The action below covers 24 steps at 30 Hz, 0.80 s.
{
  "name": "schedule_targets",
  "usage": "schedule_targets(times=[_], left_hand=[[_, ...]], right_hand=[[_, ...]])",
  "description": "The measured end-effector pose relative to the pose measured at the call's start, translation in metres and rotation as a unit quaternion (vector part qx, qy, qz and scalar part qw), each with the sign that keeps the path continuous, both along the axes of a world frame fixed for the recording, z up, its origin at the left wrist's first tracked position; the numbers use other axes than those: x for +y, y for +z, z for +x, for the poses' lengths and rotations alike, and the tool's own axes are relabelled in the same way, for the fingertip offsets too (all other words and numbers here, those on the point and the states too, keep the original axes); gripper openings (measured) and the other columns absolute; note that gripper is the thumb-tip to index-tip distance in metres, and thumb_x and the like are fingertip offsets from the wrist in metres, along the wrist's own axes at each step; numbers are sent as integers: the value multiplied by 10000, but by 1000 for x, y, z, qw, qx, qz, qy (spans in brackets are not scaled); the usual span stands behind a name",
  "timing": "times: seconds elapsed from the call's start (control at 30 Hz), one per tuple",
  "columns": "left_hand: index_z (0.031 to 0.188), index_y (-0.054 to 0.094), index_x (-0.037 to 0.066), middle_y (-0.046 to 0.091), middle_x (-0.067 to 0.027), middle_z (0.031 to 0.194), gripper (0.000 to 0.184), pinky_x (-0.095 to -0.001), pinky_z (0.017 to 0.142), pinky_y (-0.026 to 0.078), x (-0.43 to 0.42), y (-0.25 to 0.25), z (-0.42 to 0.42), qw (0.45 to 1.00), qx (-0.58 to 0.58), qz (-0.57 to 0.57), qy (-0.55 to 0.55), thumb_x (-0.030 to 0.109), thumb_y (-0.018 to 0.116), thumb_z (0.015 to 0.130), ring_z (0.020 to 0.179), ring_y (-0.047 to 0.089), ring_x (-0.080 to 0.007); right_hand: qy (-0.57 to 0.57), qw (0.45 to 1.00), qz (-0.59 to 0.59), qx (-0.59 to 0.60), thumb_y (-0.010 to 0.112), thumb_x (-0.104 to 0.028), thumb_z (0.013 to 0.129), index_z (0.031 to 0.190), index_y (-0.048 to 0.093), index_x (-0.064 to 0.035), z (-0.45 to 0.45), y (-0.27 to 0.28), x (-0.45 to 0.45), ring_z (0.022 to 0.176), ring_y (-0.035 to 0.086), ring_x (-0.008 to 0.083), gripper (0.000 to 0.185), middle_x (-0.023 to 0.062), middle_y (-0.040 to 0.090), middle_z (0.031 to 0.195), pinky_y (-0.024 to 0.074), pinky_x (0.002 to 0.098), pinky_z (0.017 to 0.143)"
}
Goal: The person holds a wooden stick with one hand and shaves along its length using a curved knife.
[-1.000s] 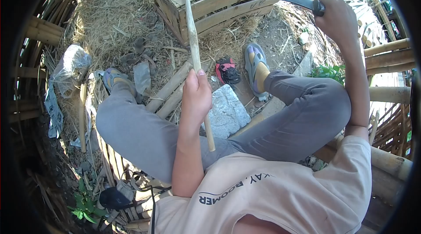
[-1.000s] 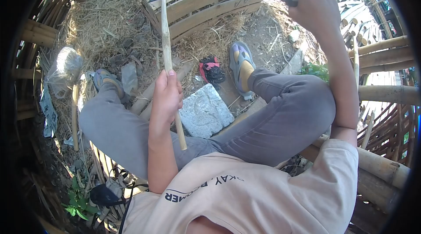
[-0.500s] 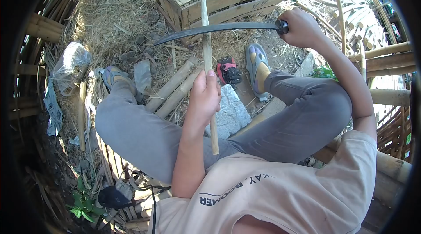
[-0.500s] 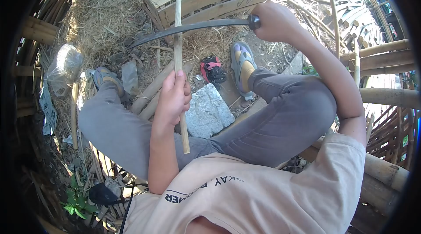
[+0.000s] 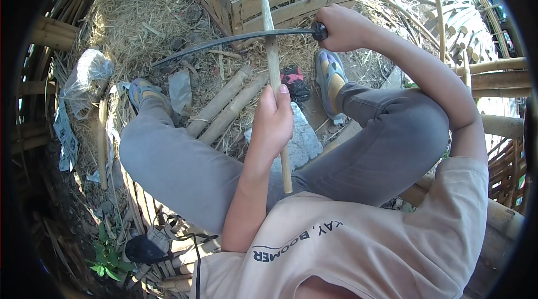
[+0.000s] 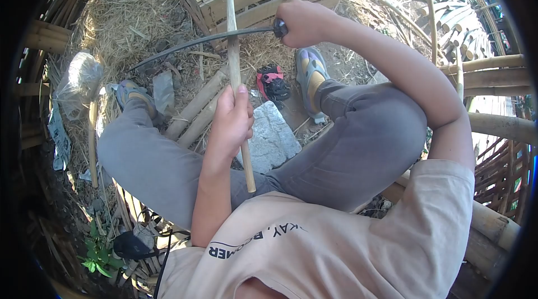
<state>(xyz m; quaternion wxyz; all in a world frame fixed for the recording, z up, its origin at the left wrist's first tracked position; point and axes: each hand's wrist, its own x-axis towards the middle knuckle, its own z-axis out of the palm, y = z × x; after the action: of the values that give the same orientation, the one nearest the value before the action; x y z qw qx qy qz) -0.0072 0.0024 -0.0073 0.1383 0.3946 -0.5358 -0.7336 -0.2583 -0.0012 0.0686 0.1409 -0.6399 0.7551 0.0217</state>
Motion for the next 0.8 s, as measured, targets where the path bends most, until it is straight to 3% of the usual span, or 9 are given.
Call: schedule_targets(times=[0.3,0.4,0.5,0.6,0.8], left_hand=[[943,465,71,461,26,644,304,-258,400,381,0,-7,2,992,-33,-122,-1,335,448,1094,463,437,-60],[955,483,63,471,25,639,309,-261,401,381,0,2,4,990,-37,-133,0,343,471,1084,466,452,-62],[961,507,38,512,-7,641,319,-304,451,415,5,4,2,992,-31,-124,9,337,496,1073,507,499,-96],[992,534,-32,635,-178,693,294,-444,613,501,7,17,0,985,-76,-153,12,259,550,1032,624,664,-332],[968,518,-33,640,-173,691,301,-397,579,506,15,4,-3,982,-48,-178,36,257,578,1021,628,684,-275]], right_hand=[[-4,999,33,-34,677,-169,692,909,701,20,15,-7,-12,893,704,413,290,240,711,886,575,481,783],[2,999,-19,-38,701,-153,677,776,654,61,15,-11,-11,847,692,413,240,253,672,771,551,475,770],[-18,1000,-14,-9,690,-144,675,786,651,70,15,-12,-13,854,688,421,244,258,669,771,547,478,778],[-25,1000,6,-9,667,-117,671,814,651,74,13,-17,-15,864,684,430,239,260,674,793,546,486,780],[-48,999,6,12,643,-86,656,869,659,62,10,-28,-17,926,674,427,260,269,678,880,545,477,815]])
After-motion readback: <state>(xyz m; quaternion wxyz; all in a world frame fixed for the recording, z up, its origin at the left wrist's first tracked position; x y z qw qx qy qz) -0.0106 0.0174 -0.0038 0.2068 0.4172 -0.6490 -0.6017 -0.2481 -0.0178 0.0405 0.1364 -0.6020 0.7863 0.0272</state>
